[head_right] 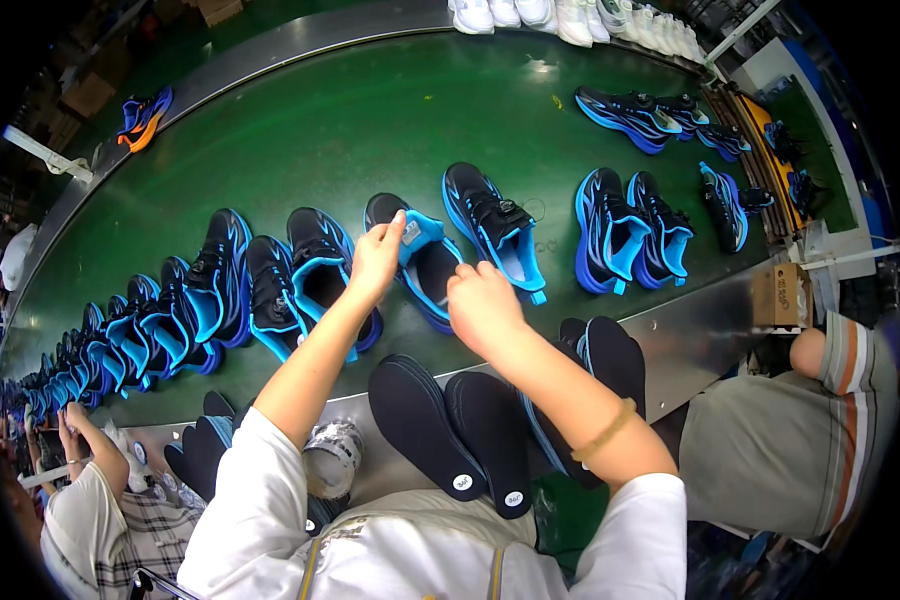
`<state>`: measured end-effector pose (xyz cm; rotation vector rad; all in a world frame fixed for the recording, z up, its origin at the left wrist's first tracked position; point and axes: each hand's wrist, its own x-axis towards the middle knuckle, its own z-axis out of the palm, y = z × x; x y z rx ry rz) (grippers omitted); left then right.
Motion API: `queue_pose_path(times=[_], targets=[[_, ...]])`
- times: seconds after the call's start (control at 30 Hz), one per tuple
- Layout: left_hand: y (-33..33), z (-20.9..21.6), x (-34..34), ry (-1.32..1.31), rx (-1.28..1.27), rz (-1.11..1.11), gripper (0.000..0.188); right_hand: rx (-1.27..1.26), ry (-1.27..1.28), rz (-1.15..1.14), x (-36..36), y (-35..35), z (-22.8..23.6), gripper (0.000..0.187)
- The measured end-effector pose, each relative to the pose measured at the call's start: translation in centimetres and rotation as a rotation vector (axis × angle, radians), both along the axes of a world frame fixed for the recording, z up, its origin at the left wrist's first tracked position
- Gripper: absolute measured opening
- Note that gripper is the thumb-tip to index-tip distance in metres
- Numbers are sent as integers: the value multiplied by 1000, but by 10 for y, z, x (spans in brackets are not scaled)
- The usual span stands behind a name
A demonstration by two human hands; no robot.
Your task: The person places insoles into a series of shoes on a conveyor belt by hand, handling each shoe one at a time and smoothing the insoles inside.
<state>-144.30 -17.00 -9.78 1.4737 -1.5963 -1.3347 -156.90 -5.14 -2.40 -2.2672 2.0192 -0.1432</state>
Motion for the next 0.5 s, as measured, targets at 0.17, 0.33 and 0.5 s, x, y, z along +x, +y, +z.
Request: queue_pose_path(times=[0.17,0.33,0.5], targets=[[2,16,2,49,36,-58,57,37,-49,-170,20,-24,-50,12],[-4,13,16,90,51,-117,54,-65,-154,-114,24,-15,-33,18],[-4,10,18,71,-2,-129,50,552,-63,-17,-1,-39,0,26]])
